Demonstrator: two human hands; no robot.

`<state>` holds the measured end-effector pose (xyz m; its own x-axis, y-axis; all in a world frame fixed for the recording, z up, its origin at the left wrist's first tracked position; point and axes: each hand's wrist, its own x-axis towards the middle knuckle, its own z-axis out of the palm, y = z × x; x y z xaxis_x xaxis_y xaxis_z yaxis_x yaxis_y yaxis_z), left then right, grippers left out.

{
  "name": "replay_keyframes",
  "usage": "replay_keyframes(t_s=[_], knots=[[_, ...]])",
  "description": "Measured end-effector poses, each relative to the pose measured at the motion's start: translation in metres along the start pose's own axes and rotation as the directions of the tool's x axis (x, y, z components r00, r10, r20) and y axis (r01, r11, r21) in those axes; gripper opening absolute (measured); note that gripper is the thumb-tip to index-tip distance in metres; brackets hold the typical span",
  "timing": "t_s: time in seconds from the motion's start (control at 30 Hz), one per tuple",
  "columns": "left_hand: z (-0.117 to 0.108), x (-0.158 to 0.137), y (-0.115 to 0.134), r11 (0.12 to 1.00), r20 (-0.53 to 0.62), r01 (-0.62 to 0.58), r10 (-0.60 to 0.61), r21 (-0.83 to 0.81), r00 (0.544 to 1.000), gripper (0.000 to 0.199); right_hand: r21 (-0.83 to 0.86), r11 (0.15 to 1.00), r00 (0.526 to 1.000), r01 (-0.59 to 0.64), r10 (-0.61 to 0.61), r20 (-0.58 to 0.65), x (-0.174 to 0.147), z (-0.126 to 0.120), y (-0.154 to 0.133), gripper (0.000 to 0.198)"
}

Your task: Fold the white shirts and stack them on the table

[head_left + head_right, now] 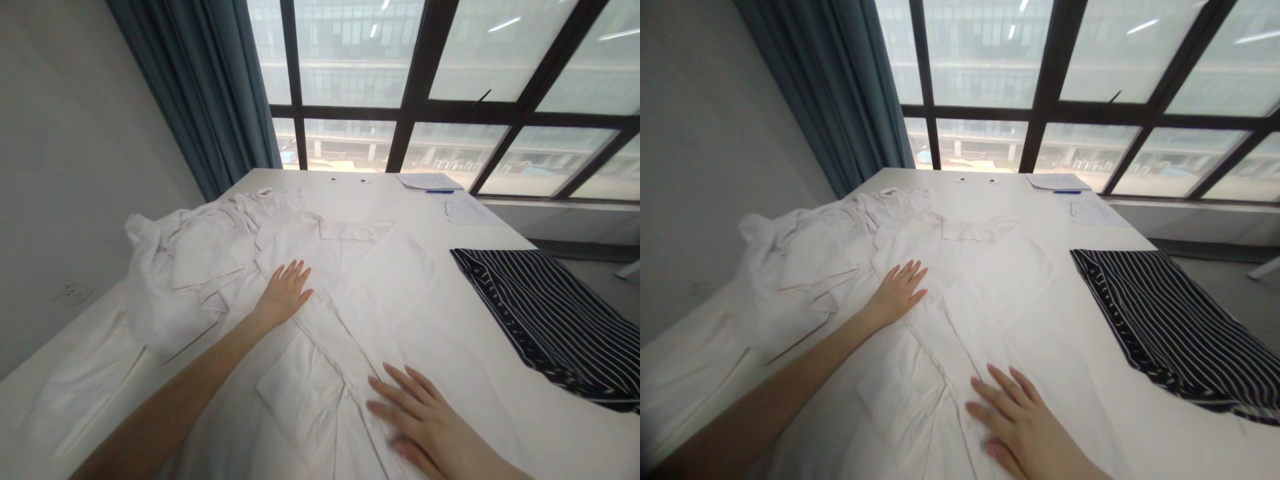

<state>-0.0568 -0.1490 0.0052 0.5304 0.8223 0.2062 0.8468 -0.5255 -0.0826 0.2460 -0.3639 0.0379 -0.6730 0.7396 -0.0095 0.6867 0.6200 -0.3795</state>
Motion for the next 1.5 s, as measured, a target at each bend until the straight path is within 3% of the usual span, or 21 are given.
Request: replay_keyframes(t_s=[0.07, 0.13, 0.23, 0.3, 0.4, 0.53, 0.7, 0.8, 0.93, 1.0, 1.17, 1.33, 1.5], knots=[[-0.008, -0.002, 0.013, 0.998, -0.029, -0.060, 0.059, -0.037, 0.998, 0.043, 0.073, 0.996, 0.996, -0.052, 0.057, -0.062, 0.006, -0.011, -0.004, 0.034], [-0.018, -0.004, 0.031, 0.963, -0.056, -0.221, 0.214, -0.155, 0.975, 0.038, 0.103, 0.988, 0.981, -0.117, 0.131, -0.140, 0.016, -0.018, -0.005, 0.026], [-0.028, -0.007, 0.059, 0.813, -0.113, -0.433, 0.425, -0.389, 0.898, 0.032, 0.032, 0.978, 0.956, -0.207, 0.209, -0.207, 0.036, -0.020, -0.002, 0.011], [-0.028, -0.007, 0.073, 0.730, -0.147, -0.453, 0.445, -0.512, 0.883, 0.029, -0.051, 0.969, 0.950, -0.240, 0.224, -0.217, 0.050, -0.017, 0.003, 0.009], [-0.022, -0.006, 0.083, 0.688, -0.179, -0.419, 0.395, -0.593, 0.901, 0.026, -0.140, 0.955, 0.947, -0.263, 0.227, -0.227, 0.065, -0.007, 0.008, 0.014], [-0.014, -0.005, 0.082, 0.696, -0.220, -0.429, 0.373, -0.575, 0.901, 0.014, -0.137, 0.958, 0.935, -0.254, 0.207, -0.288, 0.068, 0.004, 0.011, 0.004], [-0.012, -0.006, 0.074, 0.690, -0.296, -0.531, 0.441, -0.492, 0.847, 0.015, -0.035, 0.971, 0.913, -0.238, 0.212, -0.348, 0.065, 0.008, 0.013, 0.011], [-0.013, -0.006, 0.073, 0.705, -0.338, -0.603, 0.502, -0.372, 0.796, 0.019, -0.007, 0.972, 0.899, -0.235, 0.214, -0.382, 0.065, 0.010, 0.016, 0.011], [-0.017, -0.005, 0.076, 0.683, -0.415, -0.712, 0.608, -0.162, 0.677, 0.010, 0.015, 0.978, 0.888, -0.209, 0.196, -0.415, 0.064, 0.014, 0.019, 0.012], [-0.020, -0.005, 0.077, 0.676, -0.450, -0.728, 0.618, -0.115, 0.645, 0.009, 0.029, 0.978, 0.880, -0.207, 0.199, -0.431, 0.064, 0.014, 0.020, 0.012], [-0.026, -0.006, 0.079, 0.692, -0.483, -0.715, 0.595, -0.098, 0.642, 0.013, 0.085, 0.974, 0.869, -0.210, 0.226, -0.441, 0.063, 0.013, 0.020, 0.014], [-0.025, -0.009, 0.085, 0.658, -0.469, -0.721, 0.576, -0.220, 0.669, 0.019, 0.130, 0.965, 0.857, -0.226, 0.261, -0.445, 0.063, 0.014, 0.021, 0.014], [-0.024, -0.009, 0.088, 0.655, -0.472, -0.733, 0.595, -0.184, 0.651, 0.009, 0.103, 0.976, 0.881, -0.191, 0.217, -0.421, 0.064, 0.013, 0.021, 0.014]])
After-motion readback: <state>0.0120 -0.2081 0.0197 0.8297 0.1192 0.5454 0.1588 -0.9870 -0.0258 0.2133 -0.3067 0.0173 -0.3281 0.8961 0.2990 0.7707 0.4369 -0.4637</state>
